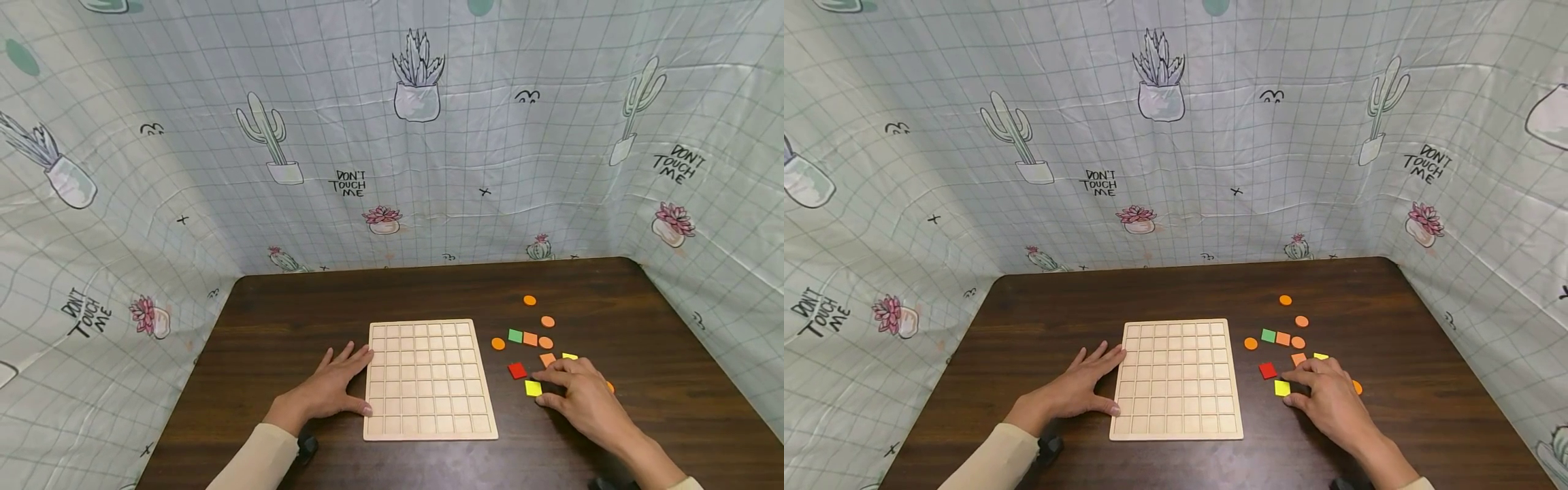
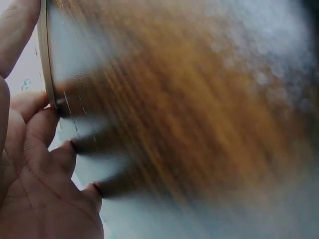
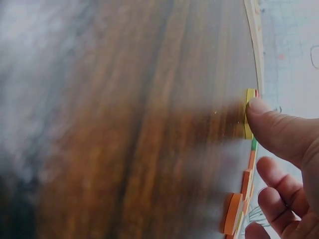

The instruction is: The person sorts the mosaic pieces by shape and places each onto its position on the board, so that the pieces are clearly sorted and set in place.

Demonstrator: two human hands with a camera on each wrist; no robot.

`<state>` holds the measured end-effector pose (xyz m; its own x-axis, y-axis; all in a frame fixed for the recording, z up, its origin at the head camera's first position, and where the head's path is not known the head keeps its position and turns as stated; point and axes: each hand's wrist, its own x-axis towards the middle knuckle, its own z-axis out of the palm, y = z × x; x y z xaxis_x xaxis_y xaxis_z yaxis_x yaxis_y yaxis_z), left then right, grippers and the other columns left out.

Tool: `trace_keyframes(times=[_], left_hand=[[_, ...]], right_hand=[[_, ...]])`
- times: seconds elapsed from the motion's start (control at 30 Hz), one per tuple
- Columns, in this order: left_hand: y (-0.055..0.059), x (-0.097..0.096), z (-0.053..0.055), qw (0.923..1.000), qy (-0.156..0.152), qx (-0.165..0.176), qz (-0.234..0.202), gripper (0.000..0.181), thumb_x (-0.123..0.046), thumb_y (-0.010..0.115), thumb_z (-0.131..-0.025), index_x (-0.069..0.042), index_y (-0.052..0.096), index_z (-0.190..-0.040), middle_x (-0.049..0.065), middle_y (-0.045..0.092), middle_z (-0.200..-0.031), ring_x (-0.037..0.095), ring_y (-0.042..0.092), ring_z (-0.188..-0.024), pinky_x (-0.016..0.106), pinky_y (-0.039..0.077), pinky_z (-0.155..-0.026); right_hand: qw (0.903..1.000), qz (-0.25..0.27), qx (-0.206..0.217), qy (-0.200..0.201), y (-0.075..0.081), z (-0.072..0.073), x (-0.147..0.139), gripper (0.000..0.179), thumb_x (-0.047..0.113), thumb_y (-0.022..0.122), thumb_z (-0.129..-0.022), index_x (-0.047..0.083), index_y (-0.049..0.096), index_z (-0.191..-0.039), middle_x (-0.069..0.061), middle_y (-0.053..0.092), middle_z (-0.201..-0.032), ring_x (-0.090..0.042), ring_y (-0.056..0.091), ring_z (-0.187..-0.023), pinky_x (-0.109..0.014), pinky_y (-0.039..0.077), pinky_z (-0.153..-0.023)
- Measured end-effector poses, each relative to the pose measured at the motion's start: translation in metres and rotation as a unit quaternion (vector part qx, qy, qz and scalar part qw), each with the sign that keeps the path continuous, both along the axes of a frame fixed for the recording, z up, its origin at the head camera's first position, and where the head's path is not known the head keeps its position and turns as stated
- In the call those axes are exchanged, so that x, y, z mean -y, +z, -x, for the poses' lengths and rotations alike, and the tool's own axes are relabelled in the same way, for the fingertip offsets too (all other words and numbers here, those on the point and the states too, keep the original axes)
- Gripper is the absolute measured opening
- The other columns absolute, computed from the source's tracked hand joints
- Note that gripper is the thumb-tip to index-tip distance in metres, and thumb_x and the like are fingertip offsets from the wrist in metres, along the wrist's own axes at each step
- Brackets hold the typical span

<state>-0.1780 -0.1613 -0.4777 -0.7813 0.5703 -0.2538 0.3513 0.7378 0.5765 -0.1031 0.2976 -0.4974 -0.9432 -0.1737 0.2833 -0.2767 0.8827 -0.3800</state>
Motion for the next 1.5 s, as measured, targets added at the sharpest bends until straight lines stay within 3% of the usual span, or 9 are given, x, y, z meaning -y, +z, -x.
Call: trace_keyframes(times=[0.5, 0.83, 0.97, 1.13, 1.5], left_hand=[[0.0005, 0.0009, -0.0009, 1.0000, -0.001, 0.003, -0.006, 0.103, -0.045, 0.083, -0.088, -0.013, 0.028, -0.169, 0.004, 0.018, -0.177, 0.034, 0.004, -0.165, 0.064, -0.007, -0.130], [0.0001, 0.0005, 0.0000, 1.0000, 0.000, 0.000, -0.003, 0.103, -0.046, 0.083, -0.087, -0.014, 0.028, -0.169, 0.005, 0.019, -0.177, 0.034, 0.004, -0.165, 0.064, -0.006, -0.130], [-0.0001, 0.0001, 0.0003, 1.0000, 0.001, -0.002, -0.002, 0.103, -0.046, 0.084, -0.087, -0.014, 0.029, -0.169, 0.005, 0.020, -0.177, 0.035, 0.005, -0.165, 0.064, -0.005, -0.130], [-0.0003, 0.0005, 0.0005, 1.0000, 0.000, -0.002, -0.001, 0.103, -0.046, 0.084, -0.087, -0.014, 0.029, -0.169, 0.005, 0.020, -0.177, 0.034, 0.005, -0.165, 0.064, -0.006, -0.130], [-0.0010, -0.0014, -0.0022, 1.0000, 0.002, -0.003, 0.002, 0.103, -0.047, 0.083, -0.087, -0.015, 0.029, -0.169, 0.004, 0.020, -0.177, 0.035, 0.003, -0.165, 0.065, -0.006, -0.130]], right_hand=[[0.9994, 0.010, 0.032, 0.008, -0.0003, 0.0067, -0.0037, 0.028, 0.018, 0.093, -0.077, 0.019, 0.085, -0.103, 0.003, 0.073, -0.106, -0.026, 0.058, -0.106, -0.050, 0.043, -0.089], [0.9997, -0.009, 0.012, 0.017, -0.0009, 0.0084, -0.0043, 0.024, 0.020, 0.094, -0.077, 0.021, 0.081, -0.097, 0.004, 0.076, -0.104, -0.030, 0.065, -0.104, -0.056, 0.051, -0.089], [0.9989, 0.016, 0.044, -0.002, 0.0024, 0.0095, -0.0035, 0.023, 0.018, 0.091, -0.082, 0.018, 0.079, -0.103, 0.006, 0.077, -0.096, -0.019, 0.071, -0.090, -0.042, 0.057, -0.078], [0.9964, 0.060, 0.057, -0.017, 0.0055, 0.0089, -0.0013, 0.022, 0.011, 0.087, -0.086, 0.014, 0.078, -0.106, 0.012, 0.071, -0.084, 0.002, 0.059, -0.073, -0.023, 0.050, -0.062], [0.9944, 0.103, 0.012, -0.021, 0.0060, 0.0095, 0.0031, 0.023, 0.009, 0.088, -0.085, 0.014, 0.080, -0.106, 0.010, 0.070, -0.083, 0.005, 0.055, -0.070, -0.021, 0.049, -0.058]])
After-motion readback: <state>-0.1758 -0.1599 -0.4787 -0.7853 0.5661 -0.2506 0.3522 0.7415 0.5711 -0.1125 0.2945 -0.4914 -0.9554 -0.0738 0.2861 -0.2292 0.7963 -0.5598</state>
